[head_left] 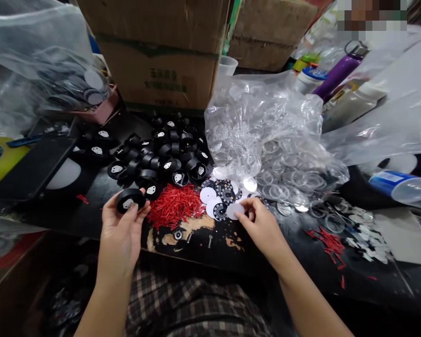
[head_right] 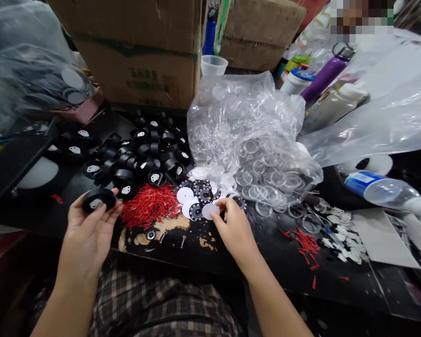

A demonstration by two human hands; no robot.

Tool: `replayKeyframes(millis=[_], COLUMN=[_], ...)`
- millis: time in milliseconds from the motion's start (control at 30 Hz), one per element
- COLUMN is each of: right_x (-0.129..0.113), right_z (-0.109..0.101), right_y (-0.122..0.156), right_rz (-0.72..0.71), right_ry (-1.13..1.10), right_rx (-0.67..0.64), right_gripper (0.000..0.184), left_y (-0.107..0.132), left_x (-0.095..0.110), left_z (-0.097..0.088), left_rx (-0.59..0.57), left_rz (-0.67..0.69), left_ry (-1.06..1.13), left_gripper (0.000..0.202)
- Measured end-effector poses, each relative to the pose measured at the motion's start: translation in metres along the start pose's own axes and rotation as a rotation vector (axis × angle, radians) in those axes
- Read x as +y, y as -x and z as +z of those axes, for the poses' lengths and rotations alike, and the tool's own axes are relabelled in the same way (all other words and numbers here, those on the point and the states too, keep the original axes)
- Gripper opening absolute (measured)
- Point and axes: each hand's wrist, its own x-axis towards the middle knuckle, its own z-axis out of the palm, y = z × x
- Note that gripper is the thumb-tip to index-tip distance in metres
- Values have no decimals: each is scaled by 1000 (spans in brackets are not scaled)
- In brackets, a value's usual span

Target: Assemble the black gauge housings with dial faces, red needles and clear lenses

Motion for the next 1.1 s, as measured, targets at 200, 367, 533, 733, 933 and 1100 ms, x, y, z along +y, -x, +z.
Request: replayKeyframes(millis=[200,367,533,733,933,1100], right_x=[9,-8,-49,-56,-63,-72], right_z=[-7,-4,17,19,7,13], right_y=[0,11,29,26,21,22], right_rz=[-13,-218,-345,-176,-186,-63], right_ry=[-148,-77,-154,-263,-338,-337], right_rx=[33,255,-120,-201,-168,-181], right_gripper=[30,26,30,23,11,7], left_y=[-10,23,69,75,80,89], left_x=[9,13,-7,-16,-14,-19], left_z=[-7,10,39,44,42,42], left_rx=[-8,-10,-183,-186,-154,-280], left_rz=[-103,-330,-690,-729,-703,-581], left_ry=[135,214,342,405,253,103], left_gripper=[25,37,39,39,38,31])
